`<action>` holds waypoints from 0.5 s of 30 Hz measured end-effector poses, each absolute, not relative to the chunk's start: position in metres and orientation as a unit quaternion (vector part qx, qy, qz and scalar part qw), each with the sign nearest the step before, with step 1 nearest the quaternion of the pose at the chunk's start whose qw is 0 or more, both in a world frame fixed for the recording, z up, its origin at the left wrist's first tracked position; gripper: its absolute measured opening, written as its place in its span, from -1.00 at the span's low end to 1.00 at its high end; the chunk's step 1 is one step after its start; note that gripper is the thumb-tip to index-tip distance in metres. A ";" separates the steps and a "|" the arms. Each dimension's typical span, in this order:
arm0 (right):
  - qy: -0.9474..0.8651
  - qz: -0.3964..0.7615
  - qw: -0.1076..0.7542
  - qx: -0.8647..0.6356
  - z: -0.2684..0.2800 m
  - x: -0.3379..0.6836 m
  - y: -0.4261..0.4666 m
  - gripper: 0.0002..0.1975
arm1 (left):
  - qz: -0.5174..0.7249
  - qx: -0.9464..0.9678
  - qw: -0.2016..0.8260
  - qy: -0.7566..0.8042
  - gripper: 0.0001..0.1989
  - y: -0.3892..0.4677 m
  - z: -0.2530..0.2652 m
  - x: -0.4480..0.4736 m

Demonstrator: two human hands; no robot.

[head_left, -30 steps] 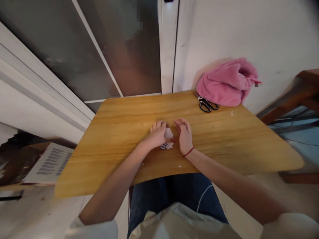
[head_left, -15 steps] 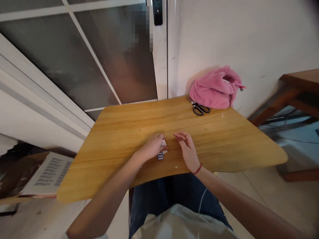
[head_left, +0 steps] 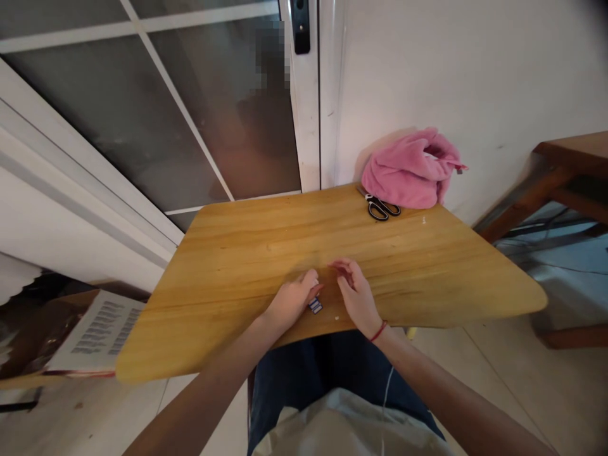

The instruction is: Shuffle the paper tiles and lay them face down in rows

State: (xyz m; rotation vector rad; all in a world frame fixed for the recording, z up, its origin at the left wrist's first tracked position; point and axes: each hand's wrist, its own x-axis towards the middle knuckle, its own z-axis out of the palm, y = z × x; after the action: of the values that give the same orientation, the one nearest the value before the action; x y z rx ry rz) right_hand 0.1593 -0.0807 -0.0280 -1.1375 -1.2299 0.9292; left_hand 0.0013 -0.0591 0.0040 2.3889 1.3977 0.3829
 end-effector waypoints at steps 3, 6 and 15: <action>-0.557 0.378 0.566 -0.477 -0.013 0.139 -0.075 -0.67 | 0.327 0.743 0.269 0.518 -0.84 -0.048 0.015 0.013; -0.504 0.434 0.594 -0.453 0.012 0.117 -0.043 -0.53 | 0.519 0.623 0.337 0.478 -0.81 -0.031 0.025 0.037; -0.530 0.384 0.637 -0.408 0.040 0.095 0.041 -0.37 | 0.589 0.488 0.446 0.465 -0.52 -0.001 0.072 0.083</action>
State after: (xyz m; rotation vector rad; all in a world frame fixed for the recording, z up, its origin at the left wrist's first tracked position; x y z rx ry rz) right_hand 0.0946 0.0410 0.0402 -0.9308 -1.2114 0.8771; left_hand 0.0831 -0.0006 0.0721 1.2096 1.1522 1.4579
